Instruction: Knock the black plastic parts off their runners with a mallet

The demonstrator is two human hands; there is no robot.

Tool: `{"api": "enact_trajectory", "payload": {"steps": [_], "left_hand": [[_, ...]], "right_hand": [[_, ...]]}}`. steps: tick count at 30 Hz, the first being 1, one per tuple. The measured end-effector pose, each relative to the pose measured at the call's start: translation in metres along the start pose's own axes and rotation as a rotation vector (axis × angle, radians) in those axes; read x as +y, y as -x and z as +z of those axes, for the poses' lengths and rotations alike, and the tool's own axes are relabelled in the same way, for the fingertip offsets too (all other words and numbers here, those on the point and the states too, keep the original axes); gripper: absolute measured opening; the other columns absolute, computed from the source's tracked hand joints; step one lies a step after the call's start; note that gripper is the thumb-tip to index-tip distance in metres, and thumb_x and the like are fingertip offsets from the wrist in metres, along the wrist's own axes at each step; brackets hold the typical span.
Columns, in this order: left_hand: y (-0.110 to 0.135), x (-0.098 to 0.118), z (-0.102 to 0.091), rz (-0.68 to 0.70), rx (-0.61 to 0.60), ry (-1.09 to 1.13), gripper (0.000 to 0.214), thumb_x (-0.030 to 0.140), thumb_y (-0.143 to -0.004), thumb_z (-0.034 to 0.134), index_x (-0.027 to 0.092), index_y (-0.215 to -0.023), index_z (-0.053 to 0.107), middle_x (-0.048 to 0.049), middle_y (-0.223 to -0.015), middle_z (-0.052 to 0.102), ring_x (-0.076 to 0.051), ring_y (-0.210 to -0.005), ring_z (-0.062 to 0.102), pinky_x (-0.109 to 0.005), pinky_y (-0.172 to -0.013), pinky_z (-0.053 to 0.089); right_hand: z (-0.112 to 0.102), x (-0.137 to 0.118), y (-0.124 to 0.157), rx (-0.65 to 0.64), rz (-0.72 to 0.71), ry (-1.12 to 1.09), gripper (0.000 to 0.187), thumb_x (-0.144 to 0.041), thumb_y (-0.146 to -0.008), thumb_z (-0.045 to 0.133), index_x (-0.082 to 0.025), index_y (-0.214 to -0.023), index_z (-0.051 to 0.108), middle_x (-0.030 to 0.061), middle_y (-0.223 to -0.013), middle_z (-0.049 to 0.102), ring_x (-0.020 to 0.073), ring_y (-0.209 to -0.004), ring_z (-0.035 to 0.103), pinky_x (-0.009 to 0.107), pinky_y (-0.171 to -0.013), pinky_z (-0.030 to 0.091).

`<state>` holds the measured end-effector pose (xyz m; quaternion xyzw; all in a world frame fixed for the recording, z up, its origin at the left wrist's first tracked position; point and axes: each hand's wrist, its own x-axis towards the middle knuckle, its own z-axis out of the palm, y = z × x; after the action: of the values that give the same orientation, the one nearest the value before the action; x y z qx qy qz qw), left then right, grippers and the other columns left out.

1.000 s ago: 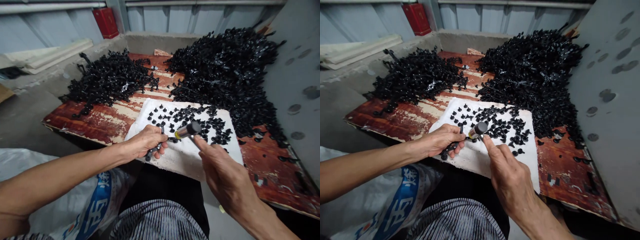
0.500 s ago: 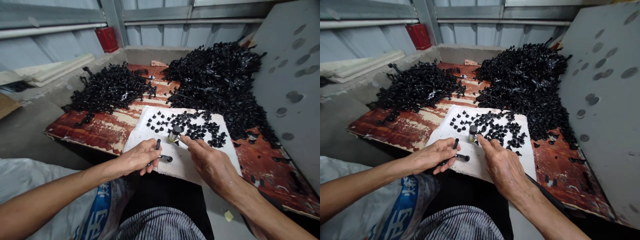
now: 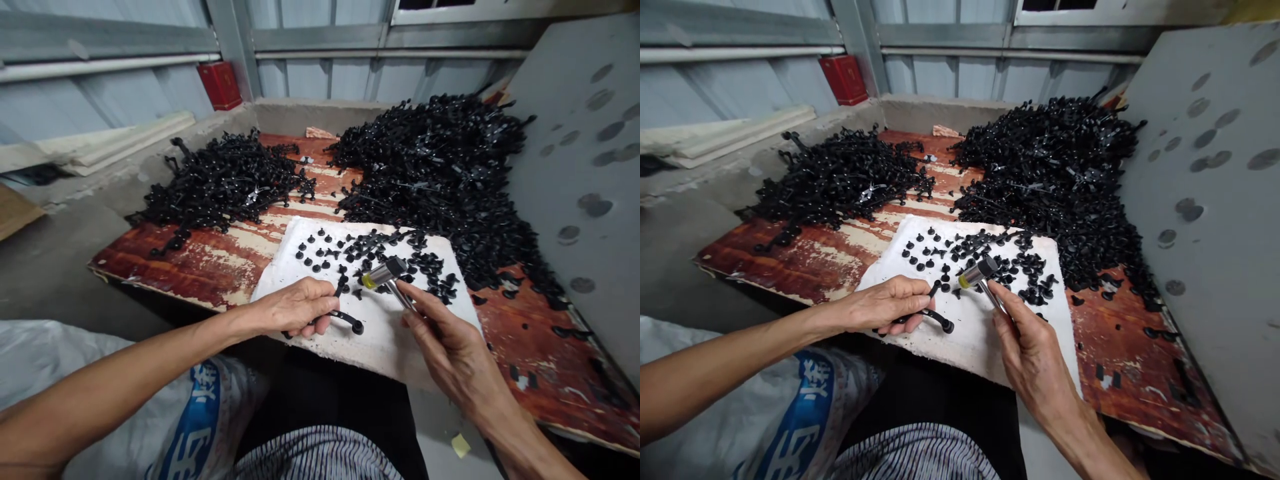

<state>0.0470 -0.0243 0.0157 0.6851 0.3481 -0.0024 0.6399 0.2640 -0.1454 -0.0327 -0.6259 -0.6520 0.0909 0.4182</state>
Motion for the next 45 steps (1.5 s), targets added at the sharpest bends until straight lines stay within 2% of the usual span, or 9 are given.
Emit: {"api": "enact_trajectory", "payload": {"steps": [7, 17, 21, 27, 32, 36, 38, 42, 45], "left_hand": [[-0.007, 0.005, 0.0, -0.026, -0.007, -0.001, 0.038, 0.045, -0.091, 0.048, 0.018, -0.065, 0.048, 0.0075, -0.043, 0.039, -0.003, -0.033, 0.028, -0.015, -0.033, 0.021], [-0.01, -0.004, -0.002, -0.013, -0.006, 0.015, 0.039, 0.047, -0.092, 0.048, 0.017, -0.067, 0.049, 0.0059, -0.046, 0.042, -0.003, -0.035, 0.029, -0.014, -0.034, 0.021], [-0.011, 0.0, 0.0, -0.029, 0.001, 0.019, 0.037, 0.044, -0.092, 0.049, 0.018, -0.066, 0.048, 0.0064, -0.044, 0.04, -0.003, -0.034, 0.027, -0.014, -0.034, 0.021], [-0.011, 0.002, 0.001, -0.044, 0.008, 0.037, 0.037, 0.045, -0.091, 0.05, 0.018, -0.065, 0.047, 0.0072, -0.043, 0.038, -0.003, -0.033, 0.025, -0.015, -0.034, 0.02], [-0.013, -0.001, -0.001, -0.069, 0.012, -0.062, 0.039, 0.046, -0.091, 0.047, 0.018, -0.064, 0.048, 0.0062, -0.043, 0.038, -0.004, -0.034, 0.027, -0.015, -0.034, 0.018], [-0.014, 0.005, -0.005, -0.047, 0.039, -0.195, 0.038, 0.04, -0.09, 0.05, 0.017, -0.06, 0.048, 0.0064, -0.042, 0.035, -0.004, -0.035, 0.029, -0.015, -0.035, 0.019], [-0.015, 0.008, -0.007, -0.069, 0.025, -0.208, 0.038, 0.04, -0.09, 0.05, 0.017, -0.059, 0.047, 0.0064, -0.041, 0.034, -0.004, -0.034, 0.028, -0.016, -0.034, 0.018], [-0.018, 0.011, -0.01, -0.111, -0.01, -0.205, 0.04, 0.039, -0.091, 0.05, 0.019, -0.057, 0.044, 0.0057, -0.04, 0.035, -0.004, -0.032, 0.027, -0.016, -0.033, 0.017], [-0.019, 0.008, -0.012, -0.105, -0.017, -0.2, 0.039, 0.039, -0.09, 0.052, 0.019, -0.058, 0.045, 0.0056, -0.04, 0.035, -0.004, -0.032, 0.028, -0.016, -0.032, 0.017]], "right_hand": [[-0.005, 0.002, -0.005, -0.012, 0.025, -0.026, 0.035, -0.026, -0.095, 0.05, -0.018, -0.126, 0.063, 0.0111, -0.114, 0.073, 0.0218, -0.101, 0.071, 0.041, -0.09, 0.057], [-0.007, 0.002, -0.004, -0.017, -0.007, 0.006, 0.035, -0.022, -0.095, 0.048, -0.017, -0.127, 0.061, 0.0118, -0.116, 0.072, 0.0223, -0.1, 0.071, 0.04, -0.088, 0.058], [-0.007, 0.002, -0.004, -0.027, 0.003, -0.011, 0.035, -0.022, -0.095, 0.049, -0.019, -0.127, 0.061, 0.0103, -0.119, 0.071, 0.0218, -0.103, 0.07, 0.04, -0.09, 0.058], [-0.007, 0.001, -0.003, -0.017, 0.014, -0.036, 0.034, -0.022, -0.095, 0.048, -0.016, -0.127, 0.061, 0.0106, -0.119, 0.07, 0.0201, -0.104, 0.07, 0.036, -0.09, 0.058], [-0.004, 0.002, -0.002, -0.004, 0.024, -0.049, 0.035, -0.022, -0.094, 0.048, -0.014, -0.127, 0.061, 0.0118, -0.119, 0.07, 0.0203, -0.104, 0.07, 0.035, -0.091, 0.057], [-0.003, 0.003, -0.001, -0.002, 0.019, -0.071, 0.036, -0.022, -0.094, 0.048, -0.019, -0.127, 0.062, 0.0091, -0.121, 0.069, 0.0202, -0.106, 0.069, 0.035, -0.094, 0.056], [-0.002, 0.004, 0.0, -0.004, 0.015, -0.069, 0.037, -0.022, -0.094, 0.048, -0.019, -0.128, 0.061, 0.0086, -0.121, 0.07, 0.02, -0.106, 0.069, 0.035, -0.093, 0.056], [-0.003, 0.004, -0.002, -0.052, 0.0, -0.037, 0.037, -0.02, -0.094, 0.046, -0.016, -0.127, 0.061, 0.0099, -0.112, 0.073, 0.0194, -0.094, 0.073, 0.032, -0.081, 0.06], [-0.005, -0.002, -0.007, -0.056, -0.061, -0.021, 0.037, -0.016, -0.093, 0.046, -0.014, -0.127, 0.061, 0.0106, -0.115, 0.072, 0.0184, -0.098, 0.071, 0.032, -0.086, 0.059]]}}
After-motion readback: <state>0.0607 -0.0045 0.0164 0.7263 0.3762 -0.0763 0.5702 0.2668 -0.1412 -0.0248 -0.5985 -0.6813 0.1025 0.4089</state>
